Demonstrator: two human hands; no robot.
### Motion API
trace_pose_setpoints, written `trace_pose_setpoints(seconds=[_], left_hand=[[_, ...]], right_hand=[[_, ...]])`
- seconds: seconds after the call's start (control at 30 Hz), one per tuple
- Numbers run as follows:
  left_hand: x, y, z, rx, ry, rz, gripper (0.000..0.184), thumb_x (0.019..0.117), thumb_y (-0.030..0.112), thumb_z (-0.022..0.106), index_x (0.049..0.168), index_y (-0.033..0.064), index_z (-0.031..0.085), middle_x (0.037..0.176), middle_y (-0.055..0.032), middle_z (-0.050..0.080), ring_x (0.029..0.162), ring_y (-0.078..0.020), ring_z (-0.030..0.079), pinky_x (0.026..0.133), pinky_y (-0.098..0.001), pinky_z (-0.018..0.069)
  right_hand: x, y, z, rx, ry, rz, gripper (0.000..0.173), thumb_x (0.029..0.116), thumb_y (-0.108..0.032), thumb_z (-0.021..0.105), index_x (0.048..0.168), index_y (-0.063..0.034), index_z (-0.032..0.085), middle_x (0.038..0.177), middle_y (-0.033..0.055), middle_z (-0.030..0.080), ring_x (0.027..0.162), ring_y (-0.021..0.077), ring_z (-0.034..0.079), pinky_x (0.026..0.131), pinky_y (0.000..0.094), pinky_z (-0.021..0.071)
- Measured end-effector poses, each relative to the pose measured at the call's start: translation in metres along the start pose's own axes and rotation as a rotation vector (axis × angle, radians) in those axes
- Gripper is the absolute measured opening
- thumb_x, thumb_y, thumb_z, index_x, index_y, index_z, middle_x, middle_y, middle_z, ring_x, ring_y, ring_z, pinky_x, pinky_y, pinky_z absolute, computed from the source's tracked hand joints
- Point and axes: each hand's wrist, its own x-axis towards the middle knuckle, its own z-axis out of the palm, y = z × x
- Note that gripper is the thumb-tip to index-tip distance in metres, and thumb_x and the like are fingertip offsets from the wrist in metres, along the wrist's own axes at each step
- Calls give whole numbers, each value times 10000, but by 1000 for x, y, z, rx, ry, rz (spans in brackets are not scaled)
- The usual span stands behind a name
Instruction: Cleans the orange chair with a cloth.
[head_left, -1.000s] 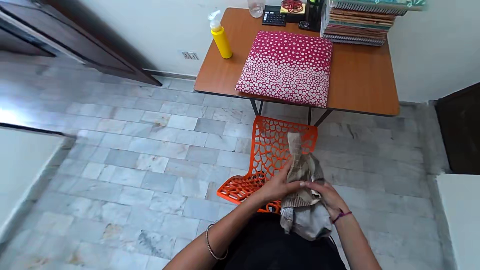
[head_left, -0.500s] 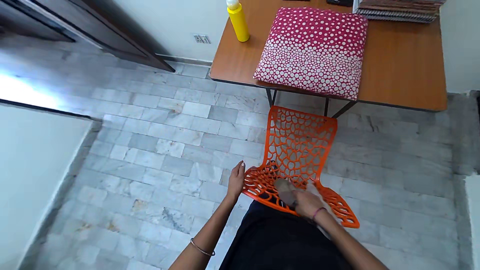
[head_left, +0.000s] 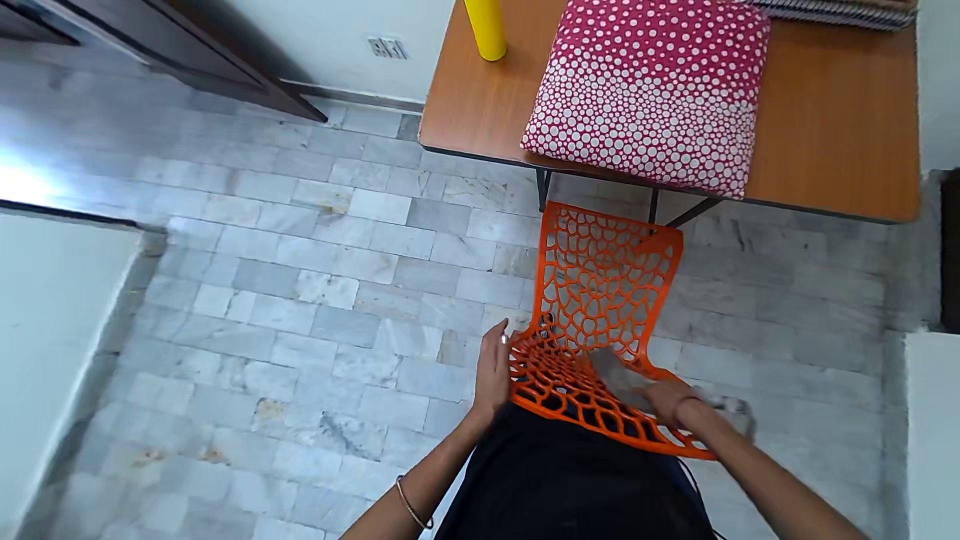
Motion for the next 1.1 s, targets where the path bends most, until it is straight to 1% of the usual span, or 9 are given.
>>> trace_pose_setpoints(seconds=[0.13,0.23,0.37,0.43,0.53,0.67,0.9,1.0,1.1], left_hand=[[8,-13,-6,169,-216,240,562,1048,300,304,1435,-37,533,1488,-243,505,1399,-390,466,1165,-561,337],[11,-17,-10,209,-314,315,569,1054,334,311,1430,-17,552,1486,-220,521,1399,-386,472,1157,-579,337],[10,-17,-9,182,-295,346,572,1048,334,323,1414,-35,561,1447,-241,551,1354,-404,514,1122,-582,375],[8,-17,-8,183,-265,346,565,1048,326,335,1401,-51,562,1441,-253,550,1328,-418,533,1101,-584,396],[7,-15,-10,184,-252,314,553,1027,290,355,1403,-63,556,1447,-270,536,1344,-427,518,1122,-578,385],[8,-13,-8,200,-238,308,546,1033,292,356,1402,-59,554,1441,-268,541,1333,-422,527,1097,-579,407],[4,-9,-6,241,-108,247,511,1015,258,368,1347,-53,600,1401,-258,572,1315,-423,538,1088,-583,408],[0,-6,-4,275,-58,201,525,1019,287,360,1321,-53,623,1374,-260,589,1294,-416,554,1085,-567,414],[-2,-7,-2,302,-12,187,522,1020,296,368,1296,-57,636,1350,-262,605,1282,-404,567,1084,-544,423]], right_hand=[[5,5,-16,4,-127,256,408,1032,-166,568,1367,67,576,1442,321,537,1356,491,508,1049,690,404],[16,-57,-37,91,-95,113,432,1017,-99,569,1365,154,523,1448,357,507,1367,500,485,1087,674,376],[37,-150,-77,195,-16,-121,474,1041,-156,544,1445,84,487,1457,340,507,1365,495,490,1088,677,379],[51,-171,-81,313,116,-273,460,1052,-216,539,1468,-19,527,1462,265,551,1380,432,509,1128,633,375],[48,-185,-83,414,214,-387,405,1045,-185,544,1411,-16,586,1447,231,576,1397,409,482,1158,628,305],[70,-143,-59,316,168,-302,556,985,-84,593,1527,-180,518,1506,184,548,1451,434,414,1171,667,275],[64,11,-4,99,-45,219,410,1032,-161,565,1380,54,588,1489,305,506,1418,482,436,1137,675,315],[67,31,-10,64,-97,335,443,1057,-200,529,1408,70,551,1525,287,473,1449,453,402,1161,631,291],[92,10,-15,179,-61,244,534,1058,-238,533,1463,104,467,1533,329,438,1437,492,409,1142,668,314]])
